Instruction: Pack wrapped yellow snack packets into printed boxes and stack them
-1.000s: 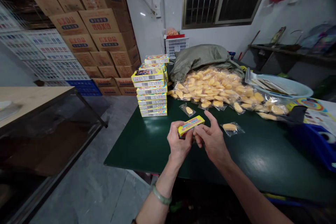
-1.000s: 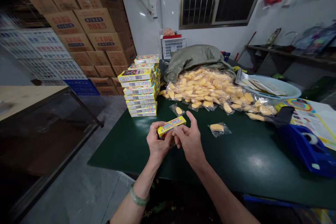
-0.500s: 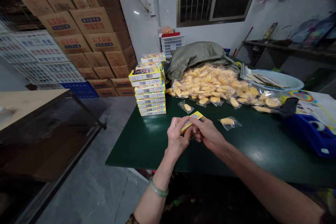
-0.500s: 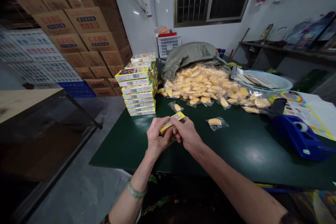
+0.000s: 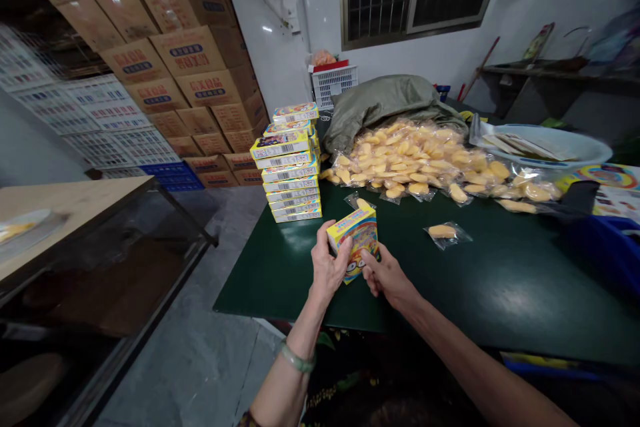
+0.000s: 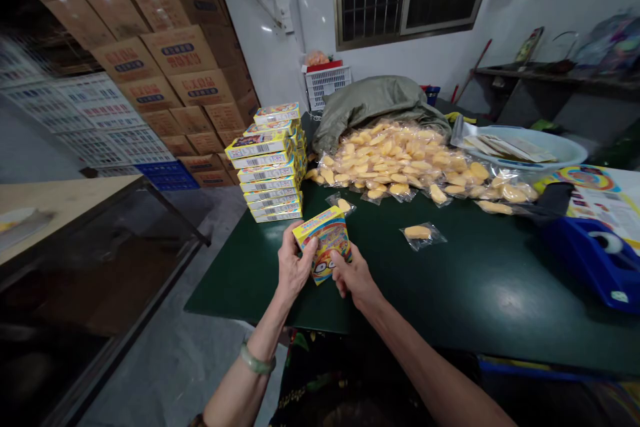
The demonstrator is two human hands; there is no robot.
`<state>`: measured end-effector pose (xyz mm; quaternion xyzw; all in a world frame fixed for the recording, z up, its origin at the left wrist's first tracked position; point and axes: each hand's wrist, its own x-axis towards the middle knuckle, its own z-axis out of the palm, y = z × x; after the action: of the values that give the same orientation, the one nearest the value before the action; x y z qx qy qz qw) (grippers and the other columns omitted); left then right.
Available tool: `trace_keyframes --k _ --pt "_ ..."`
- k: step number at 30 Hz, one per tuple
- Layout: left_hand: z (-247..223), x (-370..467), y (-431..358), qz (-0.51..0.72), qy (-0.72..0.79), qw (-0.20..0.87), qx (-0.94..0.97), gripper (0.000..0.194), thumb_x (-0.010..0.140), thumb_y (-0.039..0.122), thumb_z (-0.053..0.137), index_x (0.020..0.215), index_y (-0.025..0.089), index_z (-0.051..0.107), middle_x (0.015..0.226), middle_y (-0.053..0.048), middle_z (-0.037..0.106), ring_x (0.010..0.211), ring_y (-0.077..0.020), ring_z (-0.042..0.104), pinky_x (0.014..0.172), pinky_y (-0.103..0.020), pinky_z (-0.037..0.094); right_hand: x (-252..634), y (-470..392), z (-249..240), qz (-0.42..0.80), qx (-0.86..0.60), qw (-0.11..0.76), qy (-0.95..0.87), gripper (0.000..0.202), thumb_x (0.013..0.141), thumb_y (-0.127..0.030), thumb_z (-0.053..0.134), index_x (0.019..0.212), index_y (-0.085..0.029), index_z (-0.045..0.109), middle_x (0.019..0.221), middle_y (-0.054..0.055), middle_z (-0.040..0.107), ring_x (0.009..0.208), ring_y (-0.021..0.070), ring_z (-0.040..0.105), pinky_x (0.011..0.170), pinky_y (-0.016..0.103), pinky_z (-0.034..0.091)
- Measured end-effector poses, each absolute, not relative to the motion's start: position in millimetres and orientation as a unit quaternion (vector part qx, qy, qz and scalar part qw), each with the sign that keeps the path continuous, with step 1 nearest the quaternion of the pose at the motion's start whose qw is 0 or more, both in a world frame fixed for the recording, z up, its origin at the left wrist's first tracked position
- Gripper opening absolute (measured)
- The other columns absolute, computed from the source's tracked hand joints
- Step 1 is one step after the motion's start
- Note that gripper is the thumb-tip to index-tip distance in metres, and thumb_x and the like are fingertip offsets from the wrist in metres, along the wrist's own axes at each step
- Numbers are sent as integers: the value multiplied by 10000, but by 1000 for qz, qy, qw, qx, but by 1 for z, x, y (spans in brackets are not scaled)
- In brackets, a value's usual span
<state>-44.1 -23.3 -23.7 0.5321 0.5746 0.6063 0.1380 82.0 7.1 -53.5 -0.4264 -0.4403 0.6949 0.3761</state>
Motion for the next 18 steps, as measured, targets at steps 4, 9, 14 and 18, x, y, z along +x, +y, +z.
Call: trace_keyframes --k 4,9,14,18 --pt "-20 -58 -26 633 624 116 444 469 786 407 607 1171 170 482 821 -13 643 666 -123 604 619 -230 496 87 4 -61 694 -431 387 -427 883 621 -503 688 1304 -116 282 464 -95 513 313 86 379 286 186 318" --pt "17 -98 -30 748 567 82 335 383 796 427 591 1040 143 509 848 -44 658 671 -136 638 615 -268 534 100 -7 -63 717 -362 397 -443 731 695 -522 675 1238 -133 377 530 -72 523 374 79 395 341 197 336" --pt "93 -161 8 781 547 -41 299 280 830 353 576 961 121 492 774 22 604 601 -61 566 595 -210 489 104 -10 -69 723 -323 386 -474 589 726 -546 648 1148 -172 475 567 -52 519 392 78 399 350 207 337" --pt "147 -190 66 756 556 -60 339 241 880 313 540 997 102 524 787 3 579 576 -58 524 533 -206 471 101 -9 -70 711 -318 375 -503 534 743 -557 607 1098 -175 492 575 -57 499 369 63 384 348 198 319"
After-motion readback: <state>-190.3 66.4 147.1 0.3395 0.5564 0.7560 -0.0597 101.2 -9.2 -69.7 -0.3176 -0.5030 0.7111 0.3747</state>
